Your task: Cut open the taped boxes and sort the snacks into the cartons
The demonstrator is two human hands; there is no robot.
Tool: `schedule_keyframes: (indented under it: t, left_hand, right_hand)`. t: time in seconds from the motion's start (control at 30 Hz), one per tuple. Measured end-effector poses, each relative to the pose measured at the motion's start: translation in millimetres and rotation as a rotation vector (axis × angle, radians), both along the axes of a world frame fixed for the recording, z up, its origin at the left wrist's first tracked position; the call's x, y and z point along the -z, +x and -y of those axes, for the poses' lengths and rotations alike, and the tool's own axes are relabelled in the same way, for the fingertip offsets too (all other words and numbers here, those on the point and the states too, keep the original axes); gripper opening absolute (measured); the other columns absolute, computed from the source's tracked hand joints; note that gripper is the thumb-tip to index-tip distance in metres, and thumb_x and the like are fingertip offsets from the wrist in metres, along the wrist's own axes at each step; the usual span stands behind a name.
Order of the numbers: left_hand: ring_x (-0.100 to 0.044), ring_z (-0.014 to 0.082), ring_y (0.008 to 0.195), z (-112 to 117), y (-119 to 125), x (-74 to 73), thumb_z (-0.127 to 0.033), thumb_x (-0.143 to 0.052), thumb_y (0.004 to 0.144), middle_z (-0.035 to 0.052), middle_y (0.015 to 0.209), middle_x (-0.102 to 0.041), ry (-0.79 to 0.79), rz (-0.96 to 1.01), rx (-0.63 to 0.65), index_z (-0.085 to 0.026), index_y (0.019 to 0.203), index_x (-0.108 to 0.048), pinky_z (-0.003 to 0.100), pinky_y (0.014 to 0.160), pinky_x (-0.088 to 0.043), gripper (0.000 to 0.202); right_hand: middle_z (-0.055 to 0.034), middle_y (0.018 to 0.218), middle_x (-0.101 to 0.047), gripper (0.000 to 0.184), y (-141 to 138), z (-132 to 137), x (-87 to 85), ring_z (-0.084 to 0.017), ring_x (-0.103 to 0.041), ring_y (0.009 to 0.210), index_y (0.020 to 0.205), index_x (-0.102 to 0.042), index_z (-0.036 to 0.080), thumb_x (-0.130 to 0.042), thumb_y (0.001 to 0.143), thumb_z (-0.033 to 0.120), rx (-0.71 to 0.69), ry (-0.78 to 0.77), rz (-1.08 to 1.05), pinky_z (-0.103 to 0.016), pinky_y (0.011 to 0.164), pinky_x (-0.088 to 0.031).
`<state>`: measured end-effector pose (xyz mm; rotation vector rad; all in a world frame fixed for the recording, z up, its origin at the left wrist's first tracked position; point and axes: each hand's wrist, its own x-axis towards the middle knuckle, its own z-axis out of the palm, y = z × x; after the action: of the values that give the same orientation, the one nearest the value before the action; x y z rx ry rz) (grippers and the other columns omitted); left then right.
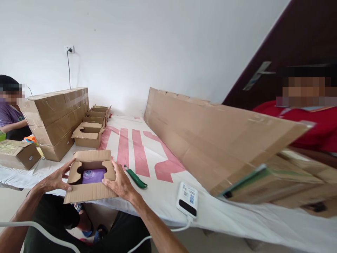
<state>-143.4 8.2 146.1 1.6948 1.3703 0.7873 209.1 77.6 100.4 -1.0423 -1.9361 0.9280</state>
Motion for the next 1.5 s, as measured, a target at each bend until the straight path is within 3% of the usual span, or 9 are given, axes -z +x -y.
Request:
schedule_keyframes:
  t: [0.23, 0.43, 0.6, 0.77, 0.9, 1.07, 1.27, 1.4, 1.5]
  left_hand:
    - [-0.052, 0.0406, 0.149, -6, 28, 15.9, -0.061, -0.092, 0.072, 0.0201, 0.165, -0.051, 0.121, 0.003, -0.254, -0.022, 0.167, -0.042, 0.054, 0.119, -0.050, 0.115]
    - [-0.059, 0.0381, 0.140, -9, 45, 31.9, -0.040, -0.095, 0.067, 0.0148, 0.150, -0.063, 0.193, -0.089, -0.416, -0.023, 0.158, -0.053, 0.053, 0.124, -0.045, 0.102]
    - [-0.063, 0.0352, 0.133, -9, 44, 25.5, -0.029, -0.090, 0.067, 0.0126, 0.144, -0.064, 0.201, -0.131, -0.400, -0.023, 0.151, -0.059, 0.049, 0.118, -0.050, 0.090]
    - [-0.069, 0.0300, 0.120, -24, 49, 18.8, -0.023, -0.082, 0.075, 0.0076, 0.128, -0.071, 0.293, -0.157, -0.425, -0.026, 0.124, -0.074, 0.044, 0.112, -0.053, 0.050]
    - [-0.069, 0.0295, 0.116, -35, 53, 22.9, -0.016, -0.082, 0.071, 0.0062, 0.120, -0.072, 0.311, -0.166, -0.527, -0.025, 0.112, -0.077, 0.044, 0.109, -0.054, 0.042]
    - [-0.069, 0.0297, 0.115, -34, 51, 26.0, -0.012, -0.084, 0.067, 0.0069, 0.119, -0.071, 0.331, -0.159, -0.508, -0.023, 0.111, -0.077, 0.044, 0.106, -0.054, 0.046]
    - [-0.069, 0.0295, 0.113, -31, 52, 13.1, -0.014, -0.085, 0.070, 0.0077, 0.118, -0.070, 0.310, -0.260, -0.469, -0.022, 0.110, -0.074, 0.042, 0.104, -0.054, 0.042]
    - [-0.069, 0.0325, 0.114, -30, 65, -6.1, -0.030, -0.088, 0.072, 0.0115, 0.128, -0.066, 0.209, -0.476, -0.423, -0.021, 0.122, -0.068, 0.045, 0.104, -0.054, 0.055]
    - [-0.070, 0.0337, 0.111, -30, 73, -19.5, -0.028, -0.083, 0.069, 0.0151, 0.134, -0.064, 0.130, -0.624, -0.383, -0.019, 0.127, -0.063, 0.045, 0.098, -0.055, 0.061]
  right_hand:
    - [-0.0168, 0.161, -0.059, 0.086, -13, -5, -0.6, -0.035, -0.054, 0.152, 0.162, -0.047, 0.022, -0.073, 0.085, 0.050, 0.093, 0.026, 0.074, -0.056, 0.129, -0.041]
    - [-0.0154, 0.161, -0.060, 0.072, 6, -21, 26.7, -0.035, -0.054, 0.153, 0.155, -0.058, 0.022, -0.041, 0.101, 0.067, 0.168, -0.065, -0.065, -0.052, 0.127, -0.046]
    - [-0.0172, 0.139, -0.073, 0.073, 23, -41, 39.5, -0.038, -0.070, 0.132, 0.153, -0.058, 0.023, -0.047, 0.095, 0.065, 0.297, 0.020, -0.059, -0.051, 0.103, -0.062]
    - [-0.0175, 0.137, -0.074, 0.048, 18, -43, 23.8, -0.040, -0.067, 0.133, 0.121, -0.076, 0.024, -0.049, 0.091, 0.051, 0.220, 0.408, 0.142, -0.057, 0.113, -0.053]
    - [-0.0124, 0.105, -0.081, 0.038, 5, -52, 1.3, -0.034, -0.077, 0.098, 0.101, -0.075, 0.028, -0.050, 0.094, 0.056, 0.114, 0.286, 0.210, -0.049, 0.090, -0.060]
    - [-0.0079, 0.082, -0.074, 0.044, -23, -82, -20.8, -0.029, -0.072, 0.081, 0.081, -0.065, 0.026, -0.063, 0.078, 0.070, 0.131, 0.067, 0.024, -0.039, 0.073, -0.057]
    - [0.0039, 0.054, -0.041, 0.054, -39, -90, -16.3, -0.016, -0.043, 0.057, 0.058, -0.032, 0.030, -0.059, 0.078, 0.072, 0.140, 0.081, -0.060, -0.032, 0.058, -0.038]
    - [0.0028, 0.057, -0.048, 0.052, -43, -79, -10.5, -0.016, -0.047, 0.059, 0.061, -0.035, 0.029, -0.053, 0.083, 0.073, 0.266, 0.113, -0.040, -0.030, 0.059, -0.037]
    - [0.0022, 0.066, -0.059, 0.038, -44, -75, -13.5, -0.018, -0.054, 0.064, 0.073, -0.049, 0.027, -0.062, 0.084, 0.061, 0.366, 0.094, 0.152, -0.029, 0.060, -0.037]
